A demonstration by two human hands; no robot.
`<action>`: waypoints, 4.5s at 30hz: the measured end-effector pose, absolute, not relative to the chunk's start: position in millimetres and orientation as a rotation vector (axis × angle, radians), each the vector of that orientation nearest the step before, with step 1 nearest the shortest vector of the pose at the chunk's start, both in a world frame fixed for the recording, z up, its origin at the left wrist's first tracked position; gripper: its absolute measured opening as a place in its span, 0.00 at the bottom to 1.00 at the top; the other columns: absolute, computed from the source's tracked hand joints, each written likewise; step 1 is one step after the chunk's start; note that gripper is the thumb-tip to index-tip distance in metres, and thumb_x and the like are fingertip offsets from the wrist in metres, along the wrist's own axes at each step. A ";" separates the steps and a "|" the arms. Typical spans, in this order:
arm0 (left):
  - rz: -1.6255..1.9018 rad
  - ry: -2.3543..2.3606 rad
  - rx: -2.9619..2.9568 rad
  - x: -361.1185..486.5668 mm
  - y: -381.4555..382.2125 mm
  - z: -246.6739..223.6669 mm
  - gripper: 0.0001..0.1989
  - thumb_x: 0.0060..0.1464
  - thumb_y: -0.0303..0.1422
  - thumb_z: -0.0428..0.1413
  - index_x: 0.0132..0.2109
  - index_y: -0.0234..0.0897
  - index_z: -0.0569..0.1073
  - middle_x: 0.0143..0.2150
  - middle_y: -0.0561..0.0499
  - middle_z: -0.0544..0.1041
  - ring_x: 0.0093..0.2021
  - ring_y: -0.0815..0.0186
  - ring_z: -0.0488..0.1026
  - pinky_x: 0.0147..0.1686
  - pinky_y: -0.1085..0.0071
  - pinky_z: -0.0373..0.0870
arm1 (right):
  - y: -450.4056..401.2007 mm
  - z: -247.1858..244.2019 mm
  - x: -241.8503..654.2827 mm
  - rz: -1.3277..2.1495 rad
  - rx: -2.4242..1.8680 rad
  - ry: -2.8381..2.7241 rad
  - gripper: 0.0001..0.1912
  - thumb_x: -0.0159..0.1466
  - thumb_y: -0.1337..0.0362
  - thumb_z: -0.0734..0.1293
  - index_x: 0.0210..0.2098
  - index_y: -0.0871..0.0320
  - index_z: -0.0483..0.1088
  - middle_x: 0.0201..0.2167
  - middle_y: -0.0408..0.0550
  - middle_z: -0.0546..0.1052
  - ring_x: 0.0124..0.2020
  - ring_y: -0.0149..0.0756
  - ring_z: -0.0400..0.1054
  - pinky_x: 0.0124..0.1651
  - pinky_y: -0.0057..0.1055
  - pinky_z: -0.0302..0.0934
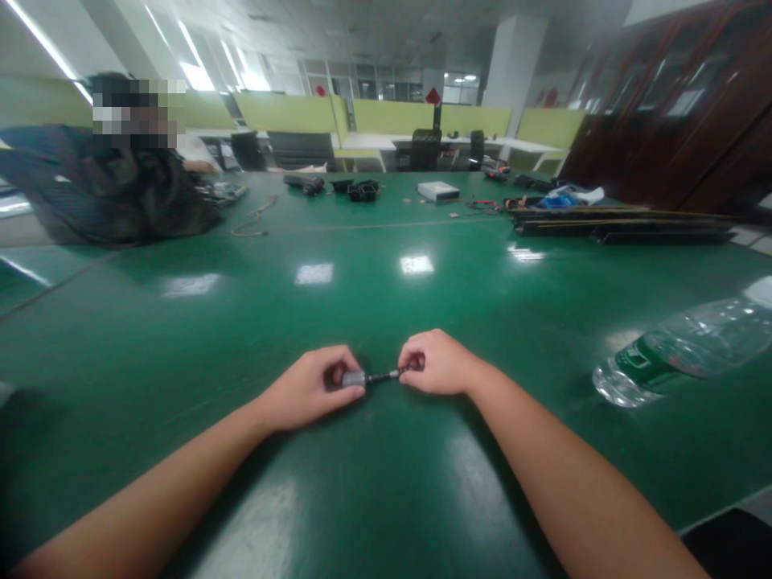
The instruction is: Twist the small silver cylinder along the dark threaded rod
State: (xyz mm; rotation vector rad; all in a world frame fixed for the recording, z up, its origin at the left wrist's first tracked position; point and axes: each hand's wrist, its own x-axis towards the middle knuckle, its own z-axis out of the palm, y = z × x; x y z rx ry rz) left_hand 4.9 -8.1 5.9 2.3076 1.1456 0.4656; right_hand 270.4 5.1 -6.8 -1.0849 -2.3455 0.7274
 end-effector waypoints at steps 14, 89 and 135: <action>0.493 1.144 2.280 5.5 -8.1 6.5 0.11 0.51 0.38 0.62 0.37 0.37 0.73 0.29 0.55 0.72 0.29 0.67 0.68 0.29 0.73 0.61 | 2.2 -6.3 264.8 0.729 -1.027 -2.369 0.04 0.56 0.65 0.73 0.31 0.59 0.77 0.27 0.44 0.77 0.28 0.30 0.68 0.34 0.27 0.60; 0.483 0.933 2.375 4.9 -5.8 8.4 0.13 0.58 0.43 0.60 0.45 0.42 0.82 0.36 0.49 0.77 0.37 0.64 0.73 0.40 0.70 0.66 | -9.2 -11.8 243.1 0.595 -0.915 -2.372 0.06 0.56 0.69 0.70 0.34 0.57 0.77 0.29 0.44 0.78 0.32 0.33 0.71 0.40 0.29 0.61; 0.531 1.096 2.392 4.9 -3.9 1.6 0.22 0.53 0.46 0.61 0.28 0.38 0.60 0.27 0.58 0.64 0.28 0.69 0.58 0.28 0.73 0.52 | 4.7 -4.3 273.2 0.767 -1.112 -2.370 0.05 0.53 0.68 0.71 0.31 0.60 0.77 0.26 0.44 0.77 0.27 0.30 0.68 0.32 0.26 0.61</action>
